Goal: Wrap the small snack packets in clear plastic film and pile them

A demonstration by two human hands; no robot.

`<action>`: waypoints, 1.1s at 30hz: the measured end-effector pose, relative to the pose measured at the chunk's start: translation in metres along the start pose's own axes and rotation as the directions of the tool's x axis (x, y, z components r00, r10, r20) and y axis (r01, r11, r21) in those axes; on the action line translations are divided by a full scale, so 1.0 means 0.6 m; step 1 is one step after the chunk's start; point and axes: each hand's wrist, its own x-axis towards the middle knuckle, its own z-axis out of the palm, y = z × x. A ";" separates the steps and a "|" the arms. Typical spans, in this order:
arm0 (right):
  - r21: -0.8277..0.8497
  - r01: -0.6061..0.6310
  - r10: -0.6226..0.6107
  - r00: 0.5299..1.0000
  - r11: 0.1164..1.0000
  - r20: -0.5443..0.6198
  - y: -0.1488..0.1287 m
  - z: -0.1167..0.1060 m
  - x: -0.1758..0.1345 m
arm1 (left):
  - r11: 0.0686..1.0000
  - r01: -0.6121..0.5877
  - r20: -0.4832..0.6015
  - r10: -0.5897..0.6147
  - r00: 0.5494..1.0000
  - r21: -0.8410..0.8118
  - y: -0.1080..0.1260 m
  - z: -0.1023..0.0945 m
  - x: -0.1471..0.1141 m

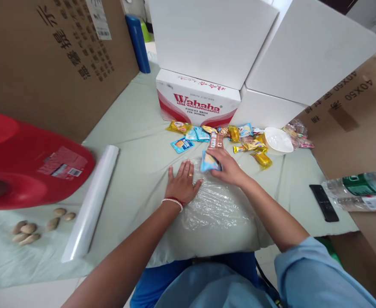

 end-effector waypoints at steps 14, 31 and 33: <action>-0.176 -0.280 0.289 0.957 0.944 0.027 0.073 -0.010 0.047 | 1.000 0.023 0.007 -0.023 1.000 -0.007 0.004 -0.006 0.000; -0.452 -0.437 0.481 0.877 0.778 -0.020 0.080 0.048 0.155 | 0.999 0.022 -0.029 -0.023 0.999 -0.037 0.003 -0.001 0.000; -0.457 -0.414 0.445 0.894 0.787 -0.044 0.093 0.042 0.136 | 0.999 0.017 -0.042 -0.019 0.999 -0.046 0.003 0.001 0.000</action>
